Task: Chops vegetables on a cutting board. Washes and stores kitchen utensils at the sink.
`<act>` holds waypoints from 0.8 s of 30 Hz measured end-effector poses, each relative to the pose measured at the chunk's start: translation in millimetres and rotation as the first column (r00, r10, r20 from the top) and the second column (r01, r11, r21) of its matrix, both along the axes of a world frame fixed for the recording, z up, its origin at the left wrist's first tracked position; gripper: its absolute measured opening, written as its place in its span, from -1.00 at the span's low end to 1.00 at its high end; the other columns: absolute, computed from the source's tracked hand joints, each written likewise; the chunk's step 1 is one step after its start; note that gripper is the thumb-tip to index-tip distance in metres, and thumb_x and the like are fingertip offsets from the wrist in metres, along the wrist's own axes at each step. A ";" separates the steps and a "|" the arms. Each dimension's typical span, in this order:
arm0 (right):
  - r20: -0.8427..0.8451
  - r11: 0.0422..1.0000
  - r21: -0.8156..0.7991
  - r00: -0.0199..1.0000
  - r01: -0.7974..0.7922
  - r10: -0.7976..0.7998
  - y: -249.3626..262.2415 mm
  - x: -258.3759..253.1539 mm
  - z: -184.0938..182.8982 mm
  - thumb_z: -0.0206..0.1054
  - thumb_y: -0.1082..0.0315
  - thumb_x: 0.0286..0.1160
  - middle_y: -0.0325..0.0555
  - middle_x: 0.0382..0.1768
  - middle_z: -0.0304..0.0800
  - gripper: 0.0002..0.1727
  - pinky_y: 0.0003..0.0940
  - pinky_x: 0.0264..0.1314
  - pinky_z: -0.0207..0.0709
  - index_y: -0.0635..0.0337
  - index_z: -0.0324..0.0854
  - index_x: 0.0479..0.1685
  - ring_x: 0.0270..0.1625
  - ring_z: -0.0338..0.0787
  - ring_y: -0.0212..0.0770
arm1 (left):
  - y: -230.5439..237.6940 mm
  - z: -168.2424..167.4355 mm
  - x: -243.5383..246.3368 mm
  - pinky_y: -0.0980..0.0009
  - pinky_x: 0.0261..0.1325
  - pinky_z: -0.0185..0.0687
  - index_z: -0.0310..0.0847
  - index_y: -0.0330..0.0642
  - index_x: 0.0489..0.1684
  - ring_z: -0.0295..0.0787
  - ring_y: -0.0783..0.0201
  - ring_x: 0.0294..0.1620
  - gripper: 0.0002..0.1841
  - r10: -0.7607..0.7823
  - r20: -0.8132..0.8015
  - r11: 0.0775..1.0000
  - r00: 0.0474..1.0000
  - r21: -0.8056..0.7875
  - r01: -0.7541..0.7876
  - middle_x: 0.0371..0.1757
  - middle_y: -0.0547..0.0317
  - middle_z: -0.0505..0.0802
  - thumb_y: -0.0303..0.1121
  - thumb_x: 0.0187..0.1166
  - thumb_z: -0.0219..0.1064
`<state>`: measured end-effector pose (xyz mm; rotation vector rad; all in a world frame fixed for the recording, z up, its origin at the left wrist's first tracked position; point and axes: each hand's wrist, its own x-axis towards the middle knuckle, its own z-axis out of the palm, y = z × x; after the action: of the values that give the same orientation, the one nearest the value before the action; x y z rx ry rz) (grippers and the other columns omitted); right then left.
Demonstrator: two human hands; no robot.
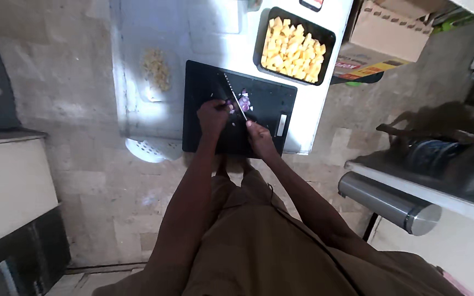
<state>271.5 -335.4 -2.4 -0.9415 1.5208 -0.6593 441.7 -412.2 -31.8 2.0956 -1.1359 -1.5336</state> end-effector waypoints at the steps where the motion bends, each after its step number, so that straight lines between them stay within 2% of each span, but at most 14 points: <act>1: -0.026 1.000 -0.020 1.000 -0.004 0.004 -0.3 0.7 -1.6 0.07 0.06 0.86 -0.25 -0.47 0.64 -0.57 -0.37 -0.40 0.46 0.09 0.74 0.32 -0.53 0.46 -0.40 | 0.0 0.0 -0.2 0.05 0.16 0.84 0.79 -0.08 0.21 0.93 0.14 -0.05 -0.60 -0.006 0.001 1.000 1.000 0.001 0.006 0.06 0.04 0.92 -0.10 0.49 0.52; 2: -0.057 0.999 -0.046 0.998 -0.016 0.014 -0.8 1.7 -3.4 0.08 0.06 0.86 -0.20 -0.35 0.75 -0.56 -0.35 -0.30 0.53 0.10 0.75 0.31 -0.44 0.56 -0.38 | 0.1 0.1 0.0 0.06 0.15 0.85 0.79 -0.09 0.22 0.94 0.15 -0.06 -0.60 -0.013 0.003 1.000 1.000 -0.004 0.013 0.05 0.04 0.92 -0.10 0.50 0.51; 3: -0.085 0.997 -0.066 0.996 -0.040 0.034 -2.1 2.2 -5.3 0.07 0.06 0.86 -0.15 -0.13 0.86 -0.55 -0.30 -0.08 0.62 0.12 0.75 0.33 -0.25 0.71 -0.37 | 0.3 0.4 0.0 0.08 0.13 0.85 0.79 -0.10 0.21 0.94 0.16 -0.09 -0.60 -0.019 0.006 1.000 1.000 -0.011 0.019 0.03 0.04 0.93 -0.11 0.50 0.51; 4: -0.105 0.995 -0.071 0.993 -0.067 0.059 -4.5 2.5 -7.4 0.05 0.06 0.87 -0.10 0.09 0.89 -0.53 -0.23 0.16 0.65 0.13 0.73 0.37 0.00 0.80 -0.32 | 0.5 0.7 -0.4 0.08 0.12 0.86 0.79 -0.10 0.21 0.94 0.17 -0.11 -0.61 -0.027 0.011 1.000 1.000 -0.016 0.027 0.02 0.05 0.93 -0.11 0.51 0.50; 5: -0.115 0.994 -0.062 0.990 -0.085 0.078 -8.3 3.4 -8.3 0.03 0.06 0.87 -0.06 0.23 0.85 -0.51 -0.14 0.36 0.59 0.14 0.71 0.41 0.20 0.79 -0.26 | 0.7 1.1 -1.0 0.08 0.11 0.85 0.80 -0.09 0.20 0.94 0.18 -0.12 -0.62 -0.032 0.015 0.999 0.999 -0.019 0.033 0.01 0.06 0.94 -0.11 0.52 0.50; 6: -0.120 0.994 -0.043 0.988 -0.100 0.094 -12.3 4.7 -7.6 0.01 0.03 0.87 -0.06 0.32 0.81 -0.49 -0.10 0.49 0.52 0.13 0.69 0.45 0.33 0.76 -0.23 | 1.0 2.3 -1.4 0.07 0.13 0.84 0.80 -0.08 0.20 0.93 0.17 -0.10 -0.63 -0.039 0.019 0.999 0.999 -0.015 0.039 0.02 0.06 0.93 -0.11 0.53 0.48; 8: -0.135 0.993 -0.027 0.985 -0.115 0.110 -19.8 5.9 -4.8 0.01 -0.01 0.87 -0.08 0.35 0.80 -0.47 -0.07 0.56 0.49 0.11 0.70 0.43 0.41 0.73 -0.23 | 0.1 3.2 -2.1 0.04 0.18 0.84 0.79 -0.07 0.22 0.93 0.14 -0.04 -0.62 -0.036 0.023 0.999 0.999 -0.007 0.037 0.07 0.04 0.92 -0.10 0.53 0.48; 9: -0.133 0.994 -0.022 0.985 -0.111 0.107 -21.3 5.0 -1.6 0.01 -0.01 0.87 -0.07 0.28 0.83 -0.48 -0.07 0.48 0.53 0.12 0.72 0.40 0.32 0.76 -0.23 | -0.5 3.3 -2.5 0.01 0.21 0.81 0.79 -0.08 0.22 0.92 0.11 -0.02 -0.61 -0.030 0.023 1.000 0.999 -0.002 0.030 0.08 0.02 0.92 -0.10 0.52 0.49; 10: -0.125 0.995 -0.013 0.988 -0.098 0.095 -20.3 3.7 2.4 0.01 -0.02 0.87 -0.08 0.13 0.86 -0.48 -0.11 0.29 0.60 0.11 0.73 0.36 0.13 0.79 -0.24 | 0.3 2.8 -2.3 0.00 0.22 0.81 0.78 -0.09 0.23 0.92 0.09 -0.01 -0.60 -0.026 0.016 1.000 1.000 -0.002 0.026 0.09 0.00 0.91 -0.10 0.52 0.50; 11: -0.104 0.997 -0.013 0.992 -0.078 0.076 -17.7 2.1 5.0 0.00 -0.03 0.87 -0.10 -0.06 0.84 -0.48 -0.18 0.02 0.60 0.10 0.74 0.32 -0.14 0.72 -0.27 | 0.7 2.3 -1.7 0.01 0.21 0.82 0.77 -0.11 0.24 0.93 0.08 -0.01 -0.58 -0.020 0.004 1.000 1.000 -0.005 0.020 0.09 -0.02 0.91 -0.09 0.52 0.51; 12: -0.080 0.998 -0.010 0.995 -0.064 0.063 -14.0 0.1 7.2 -0.01 -0.04 0.87 -0.13 -0.22 0.77 -0.48 -0.23 -0.16 0.55 0.09 0.74 0.30 -0.32 0.62 -0.28 | 1.2 2.2 -0.8 0.03 0.20 0.83 0.76 -0.13 0.25 0.93 0.08 -0.01 -0.57 -0.014 -0.011 1.000 1.000 -0.009 0.014 0.10 -0.03 0.90 -0.09 0.52 0.51; 15: -0.013 1.000 0.003 1.000 -0.020 0.020 1.0 -3.5 11.2 0.01 -0.02 0.87 -0.20 -0.47 0.61 -0.50 -0.33 -0.47 0.40 0.08 0.71 0.36 -0.56 0.42 -0.33 | 5.6 2.0 2.7 0.07 0.18 0.85 0.76 -0.17 0.25 0.93 0.11 -0.03 -0.57 -0.024 -0.056 0.999 0.998 -0.037 0.021 0.09 -0.03 0.91 -0.10 0.54 0.50; 18: 0.006 1.000 -0.003 1.000 -0.011 0.011 7.8 -3.4 15.9 0.03 -0.02 0.86 -0.27 -0.57 0.52 -0.52 -0.34 -0.50 0.36 0.02 0.72 0.38 -0.61 0.38 -0.35 | 2.8 4.6 5.2 0.09 0.18 0.85 0.73 -0.18 0.28 0.93 0.13 -0.03 -0.56 -0.028 -0.090 0.999 0.996 -0.017 0.027 0.10 -0.03 0.90 -0.10 0.57 0.47; 24: -0.043 1.000 -0.011 0.999 -0.026 0.026 14.2 -2.1 14.1 0.04 -0.02 0.85 -0.23 -0.44 0.65 -0.52 -0.31 -0.36 0.47 0.02 0.71 0.39 -0.52 0.47 -0.36 | 2.1 1.5 5.6 0.12 0.10 0.88 0.74 -0.21 0.26 0.94 0.14 -0.09 -0.61 0.000 -0.113 1.000 0.994 -0.014 -0.002 0.10 -0.02 0.90 -0.17 0.60 0.43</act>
<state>269.4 -321.3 11.7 -0.9886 1.5419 -0.6336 447.4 -410.1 -30.3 1.9730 -1.1023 -1.6166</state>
